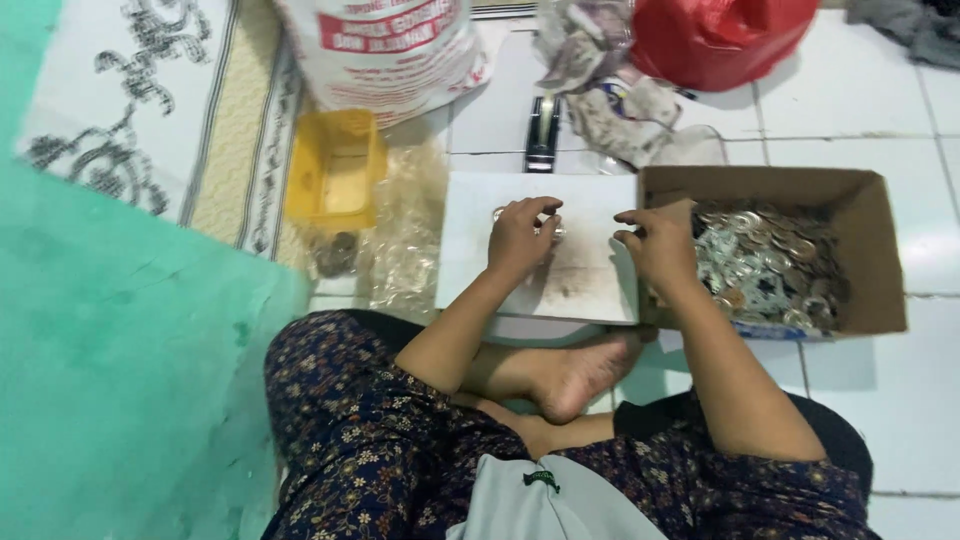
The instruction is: A person sitting on the floor is picking up small metal rings from a cardboard box and placing them into a small plastic bag, likely for packaging or counting.
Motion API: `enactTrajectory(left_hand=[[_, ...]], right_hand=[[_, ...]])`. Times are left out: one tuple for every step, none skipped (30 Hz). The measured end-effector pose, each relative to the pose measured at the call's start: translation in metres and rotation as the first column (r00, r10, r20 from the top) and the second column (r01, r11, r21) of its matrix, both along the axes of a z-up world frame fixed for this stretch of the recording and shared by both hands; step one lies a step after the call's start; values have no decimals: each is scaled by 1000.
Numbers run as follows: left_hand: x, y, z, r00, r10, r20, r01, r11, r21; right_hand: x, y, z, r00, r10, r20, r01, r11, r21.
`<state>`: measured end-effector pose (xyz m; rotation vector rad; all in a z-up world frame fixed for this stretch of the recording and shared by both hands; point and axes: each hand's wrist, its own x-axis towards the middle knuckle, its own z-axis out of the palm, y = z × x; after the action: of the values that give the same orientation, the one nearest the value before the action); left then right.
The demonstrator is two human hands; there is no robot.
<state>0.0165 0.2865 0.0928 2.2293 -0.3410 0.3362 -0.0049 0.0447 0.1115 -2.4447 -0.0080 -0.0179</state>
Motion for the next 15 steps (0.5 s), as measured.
enactTrajectory(left_hand=[[1,-18,-1,1000,-24,-4,24,1000,-3],[2,-35,-2,997,-70,-28,69,996,-50],[3,-54,-3,992,-119,-52,113,989,-97],[3,-72,0,988,-144,-55,138,985,-101],[2,-89,2,975,-202,-90,197,978,-64],[1,-106,3,958,-257,-126,255,966,-29],[0,-125,3,952,-277,-130,275,961,-31],[-2,-143,2,937,-323,-134,327,945,10],[-4,-160,3,920,-365,-140,375,926,53],[-7,-176,1,913,-381,-144,391,919,51],[-9,-192,0,890,-418,-181,429,903,24],[-11,-207,-2,864,-455,-217,465,885,-3],[-10,-221,-11,857,-467,-216,478,879,-5],[-8,-235,-20,839,-488,-242,510,860,35],[-8,-249,-30,820,-504,-271,539,839,71]], right_hand=[[0,-21,-2,1000,-24,-4,24,1000,-3],[-1,-42,-3,1000,0,19,3,991,-131],[-2,-64,-4,999,25,36,-15,966,-258],[-10,-84,-1,999,0,33,9,965,-262],[-17,-104,2,997,-80,-2,77,972,-220],[-25,-123,4,987,-157,-39,148,973,-180],[-32,-143,-1,983,-178,-43,167,969,-182],[-39,-163,-6,964,-257,-63,244,955,-169],[-47,-182,-10,940,-331,-85,316,936,-157],[-52,-194,-23,933,-348,-88,331,930,-159],[-56,-206,-36,912,-396,-111,370,908,-196],[-61,-217,-49,886,-444,-132,407,883,-234],[-60,-221,-59,880,-456,-132,419,877,-236],[-59,-225,-68,880,-434,-193,383,888,-252],[-59,-229,-78,875,-410,-257,343,901,-266]])
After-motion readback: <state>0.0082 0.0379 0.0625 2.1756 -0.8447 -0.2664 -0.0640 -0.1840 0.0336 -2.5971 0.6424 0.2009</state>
